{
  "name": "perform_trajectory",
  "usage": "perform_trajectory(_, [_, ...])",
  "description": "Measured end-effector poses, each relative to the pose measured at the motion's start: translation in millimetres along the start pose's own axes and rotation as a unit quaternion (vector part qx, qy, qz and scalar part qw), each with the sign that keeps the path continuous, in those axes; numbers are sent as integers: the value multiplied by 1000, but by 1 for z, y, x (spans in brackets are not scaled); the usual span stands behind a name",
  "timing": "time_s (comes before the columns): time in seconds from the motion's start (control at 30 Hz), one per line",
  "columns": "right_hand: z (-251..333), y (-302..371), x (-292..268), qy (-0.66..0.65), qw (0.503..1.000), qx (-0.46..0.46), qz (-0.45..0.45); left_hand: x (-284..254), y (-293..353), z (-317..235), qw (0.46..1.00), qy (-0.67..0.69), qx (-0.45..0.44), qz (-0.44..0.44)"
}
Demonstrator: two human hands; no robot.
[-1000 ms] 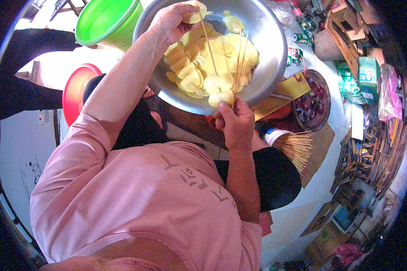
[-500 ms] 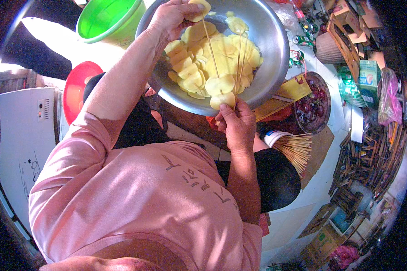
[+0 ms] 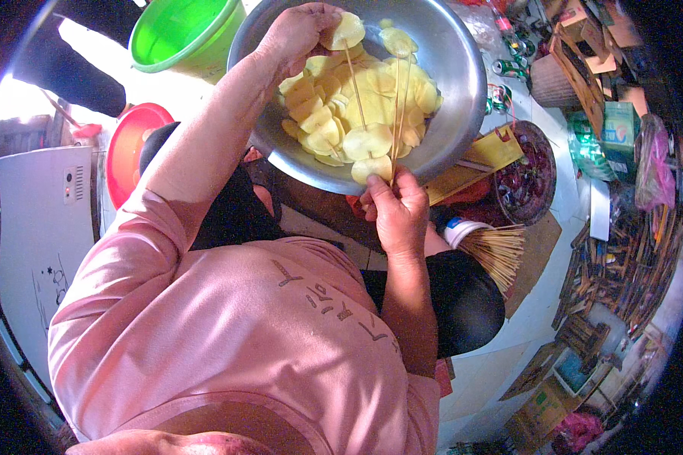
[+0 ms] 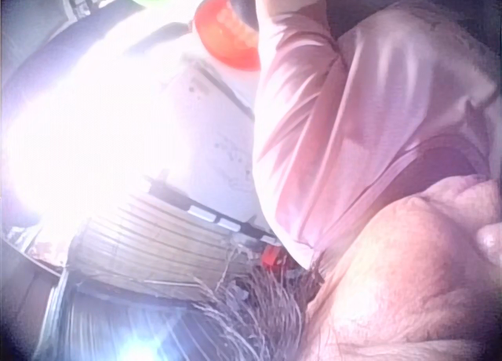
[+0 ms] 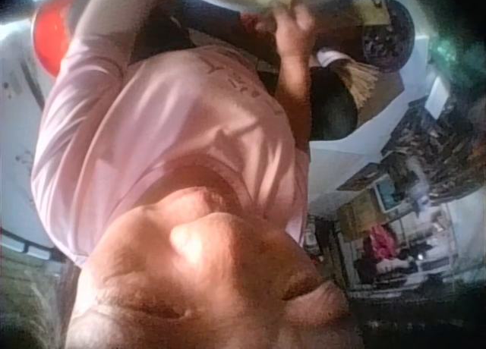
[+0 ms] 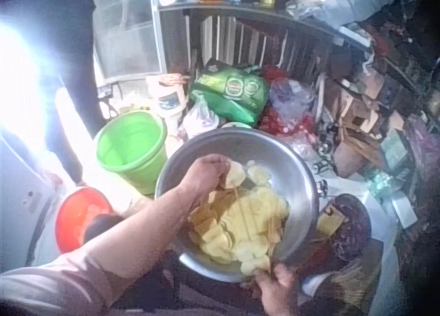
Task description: The person threads sliced potatoes onto wooden skewers one by one, picking slices from a metal bowl and pushing them onto the skewer. Completed skewers are placed into a red basin nearby.
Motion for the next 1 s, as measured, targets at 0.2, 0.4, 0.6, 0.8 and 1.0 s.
perform_trajectory(0.2, [0, 0, 2, 19, 1000, 1, 9, 0, -11, 14, 992, 96, -76, 25])
perform_trajectory(0.4, [-1, 1, 1, 23, 1000, 0, 3, 6, -5, 18, 986, 99, -106, 79])
perform_trajectory(0.6, [-2, -1, -3, -35, 999, 1, -28, 34, 21, 25, 974, -1, -101, 202])
perform_trajectory(0.8, [-2, 0, -5, -86, 995, 9, -43, 61, 54, 27, 938, -108, -142, 296])
perform_trajectory(1.0, [0, -1, -10, -79, 994, 15, -68, 40, 25, 19, 971, -140, -49, 185])
Point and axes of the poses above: each hand's wrist, its own y-axis away from the middle knuckle, its own x-axis out of the palm, z = x × y, the point moved 6 cm from there along -y, towards the middle knuckle, and after that the axes turned 4 degrees about -y, right-handed, at the moved point
